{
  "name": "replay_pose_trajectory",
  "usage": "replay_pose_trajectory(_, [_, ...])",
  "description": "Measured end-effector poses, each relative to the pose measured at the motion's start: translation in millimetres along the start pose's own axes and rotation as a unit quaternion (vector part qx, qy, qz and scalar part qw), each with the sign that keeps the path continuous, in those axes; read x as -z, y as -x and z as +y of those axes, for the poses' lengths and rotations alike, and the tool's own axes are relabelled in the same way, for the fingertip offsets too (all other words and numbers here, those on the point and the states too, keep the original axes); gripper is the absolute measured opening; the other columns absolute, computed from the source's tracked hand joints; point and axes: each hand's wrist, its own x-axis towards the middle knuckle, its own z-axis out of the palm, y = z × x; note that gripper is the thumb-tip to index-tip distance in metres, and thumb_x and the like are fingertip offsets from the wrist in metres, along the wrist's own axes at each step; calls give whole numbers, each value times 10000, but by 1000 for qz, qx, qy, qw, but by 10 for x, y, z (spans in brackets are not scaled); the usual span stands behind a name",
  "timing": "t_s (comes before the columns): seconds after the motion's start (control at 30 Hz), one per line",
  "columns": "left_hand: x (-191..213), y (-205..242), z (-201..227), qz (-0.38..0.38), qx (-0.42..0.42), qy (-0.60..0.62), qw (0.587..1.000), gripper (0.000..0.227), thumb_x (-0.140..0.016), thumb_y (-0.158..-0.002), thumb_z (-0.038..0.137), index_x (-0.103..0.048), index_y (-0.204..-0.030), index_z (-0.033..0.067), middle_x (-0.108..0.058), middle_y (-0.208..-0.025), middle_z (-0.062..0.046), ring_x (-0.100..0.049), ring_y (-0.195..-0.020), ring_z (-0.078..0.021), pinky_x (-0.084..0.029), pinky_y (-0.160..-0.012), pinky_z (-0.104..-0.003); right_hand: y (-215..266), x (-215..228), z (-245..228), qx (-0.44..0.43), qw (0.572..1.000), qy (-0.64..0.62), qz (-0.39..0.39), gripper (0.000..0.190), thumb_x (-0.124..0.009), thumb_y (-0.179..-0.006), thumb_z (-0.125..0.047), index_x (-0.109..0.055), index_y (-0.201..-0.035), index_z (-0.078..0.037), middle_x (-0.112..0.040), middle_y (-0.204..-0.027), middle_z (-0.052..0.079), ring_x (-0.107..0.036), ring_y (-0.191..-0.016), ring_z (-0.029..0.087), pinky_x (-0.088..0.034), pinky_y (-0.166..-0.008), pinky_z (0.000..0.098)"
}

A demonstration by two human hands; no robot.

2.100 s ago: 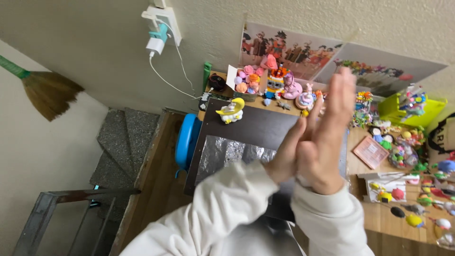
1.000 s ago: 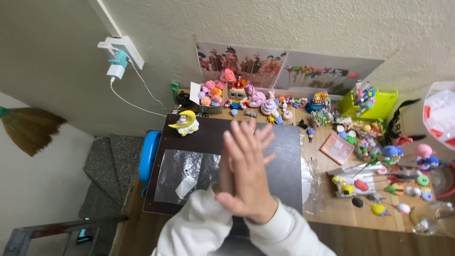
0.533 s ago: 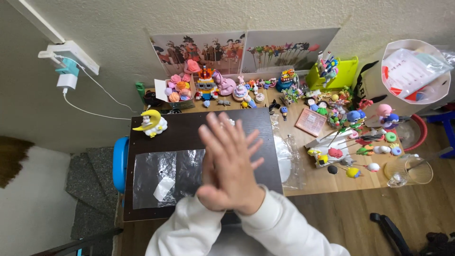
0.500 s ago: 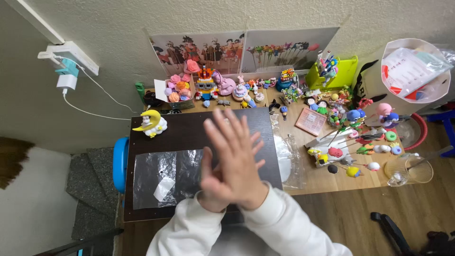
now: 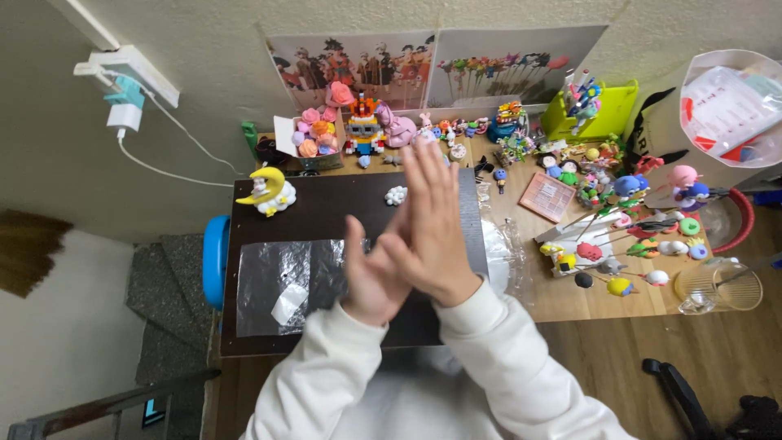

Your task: The person takes a small white round object, rolls it into a ball between their palms, and places it inside a small plastic bag. They then pick up a small rectangular cardboard item and a flat white disc, and place them inside the same plastic bag.

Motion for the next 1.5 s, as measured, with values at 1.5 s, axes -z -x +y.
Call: replay_pose_trajectory(1.5, [-546, -148, -15, 4, -32, -123, 992, 842, -299, -960, 694, -149, -1646, 228, -174, -1710, -107, -139, -1592, -248, -117, -1258, -433, 34, 196, -378, 86, 996, 1, -23, 926, -165, -1016, -738, -194, -1635, -51, -164, -1730, 172, -107, -1653, 350, -36, -1397, 549])
